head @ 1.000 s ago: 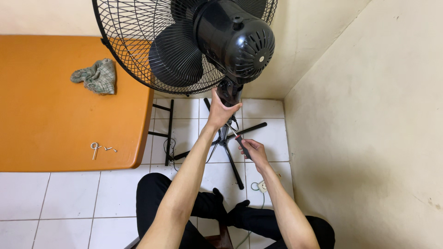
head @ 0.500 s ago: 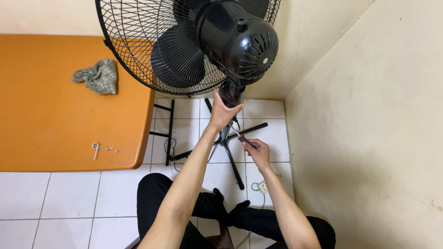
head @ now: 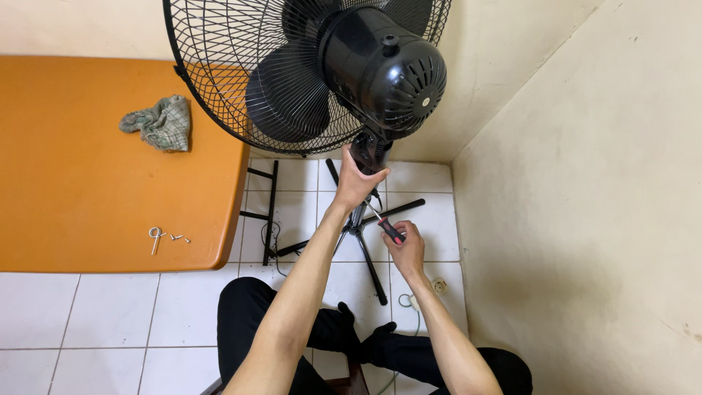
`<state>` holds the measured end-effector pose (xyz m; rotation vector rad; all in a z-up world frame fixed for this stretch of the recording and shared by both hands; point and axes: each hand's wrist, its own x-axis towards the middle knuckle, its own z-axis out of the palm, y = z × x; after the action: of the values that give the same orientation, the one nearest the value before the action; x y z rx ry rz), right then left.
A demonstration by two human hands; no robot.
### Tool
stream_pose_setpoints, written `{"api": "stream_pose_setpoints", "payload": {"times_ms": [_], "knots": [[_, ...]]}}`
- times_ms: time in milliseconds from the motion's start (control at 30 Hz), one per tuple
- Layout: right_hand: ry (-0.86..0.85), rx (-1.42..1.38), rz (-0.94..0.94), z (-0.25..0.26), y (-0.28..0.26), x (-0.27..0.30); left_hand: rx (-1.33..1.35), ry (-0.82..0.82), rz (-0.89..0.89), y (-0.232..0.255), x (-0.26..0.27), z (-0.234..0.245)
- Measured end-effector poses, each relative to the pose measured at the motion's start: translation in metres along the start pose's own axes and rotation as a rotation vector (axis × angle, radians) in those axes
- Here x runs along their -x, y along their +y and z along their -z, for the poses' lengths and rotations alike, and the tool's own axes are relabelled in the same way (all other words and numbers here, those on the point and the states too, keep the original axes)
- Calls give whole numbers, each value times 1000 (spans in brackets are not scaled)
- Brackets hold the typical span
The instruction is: The person uses a screwdriver to loosen and remove screws from the neck of a standing electric fan. They then detach the front grille and set it aside, leaving the fan partially disassembled.
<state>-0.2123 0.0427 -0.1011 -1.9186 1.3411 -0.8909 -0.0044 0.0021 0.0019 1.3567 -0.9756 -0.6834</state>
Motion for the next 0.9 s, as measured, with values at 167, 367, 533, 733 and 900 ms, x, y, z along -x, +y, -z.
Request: {"api": "stream_pose_setpoints", "payload": {"times_ms": [167,367,533,733,900], "knots": [[-181,-450,-427,3,9,-10,-5,4,-6,-2,-2,-1],[-256,-400,-495,6,7,-12,-28,1,-36,0,-2,2],[10,5,23,3,-8,2,-29,1,-4,2,-1,1],[49,-10,-18,-4,3,8,-37,13,-50,2,3,1],[-234,-513,-529,-1,30,-10,-32,-1,-27,7,5,-1]]}}
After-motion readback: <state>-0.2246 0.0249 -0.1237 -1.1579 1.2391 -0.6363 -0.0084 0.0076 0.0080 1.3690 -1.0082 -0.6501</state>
